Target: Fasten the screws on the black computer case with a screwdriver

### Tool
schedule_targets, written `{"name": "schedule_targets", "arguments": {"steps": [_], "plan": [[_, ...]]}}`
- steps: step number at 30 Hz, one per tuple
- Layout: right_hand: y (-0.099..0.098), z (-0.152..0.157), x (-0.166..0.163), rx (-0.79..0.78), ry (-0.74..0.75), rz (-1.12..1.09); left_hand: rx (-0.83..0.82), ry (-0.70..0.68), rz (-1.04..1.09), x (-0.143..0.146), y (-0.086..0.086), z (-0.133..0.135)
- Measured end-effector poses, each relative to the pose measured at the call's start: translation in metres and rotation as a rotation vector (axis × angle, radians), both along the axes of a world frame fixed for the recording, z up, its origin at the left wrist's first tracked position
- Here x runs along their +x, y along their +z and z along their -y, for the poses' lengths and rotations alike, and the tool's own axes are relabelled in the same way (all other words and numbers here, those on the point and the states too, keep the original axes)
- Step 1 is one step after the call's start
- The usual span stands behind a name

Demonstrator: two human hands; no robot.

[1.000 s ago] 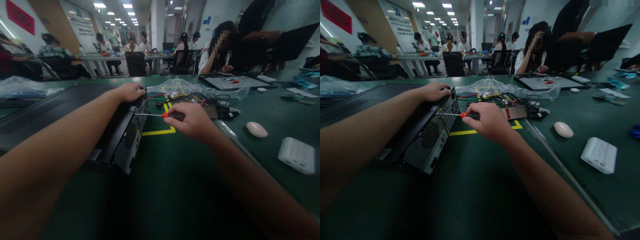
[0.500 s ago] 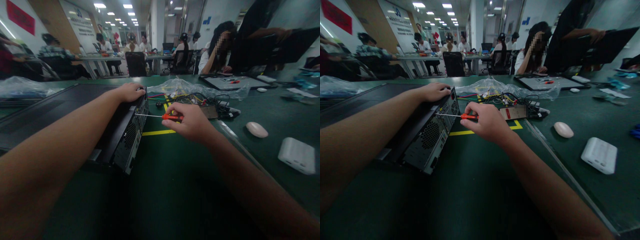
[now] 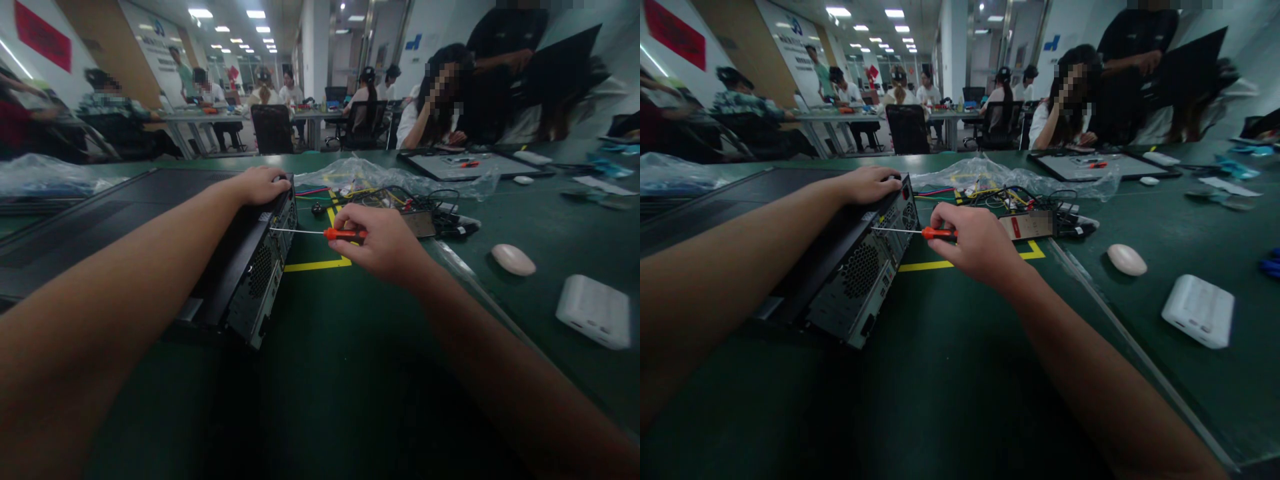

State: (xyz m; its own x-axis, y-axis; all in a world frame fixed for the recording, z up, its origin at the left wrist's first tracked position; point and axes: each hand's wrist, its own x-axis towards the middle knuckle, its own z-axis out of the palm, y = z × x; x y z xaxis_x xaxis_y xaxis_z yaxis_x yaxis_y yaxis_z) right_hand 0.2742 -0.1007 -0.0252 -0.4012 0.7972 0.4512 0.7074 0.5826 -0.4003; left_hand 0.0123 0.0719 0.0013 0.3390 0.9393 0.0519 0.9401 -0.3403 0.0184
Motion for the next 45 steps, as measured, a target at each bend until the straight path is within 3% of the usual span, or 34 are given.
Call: {"name": "schedule_targets", "arguments": {"steps": [45], "plan": [[-0.0002, 0.0016, -0.0025, -0.098, -0.019, -0.028, -0.001, -0.001, 0.01, 0.0015, 0.0015, 0.0022]]}}
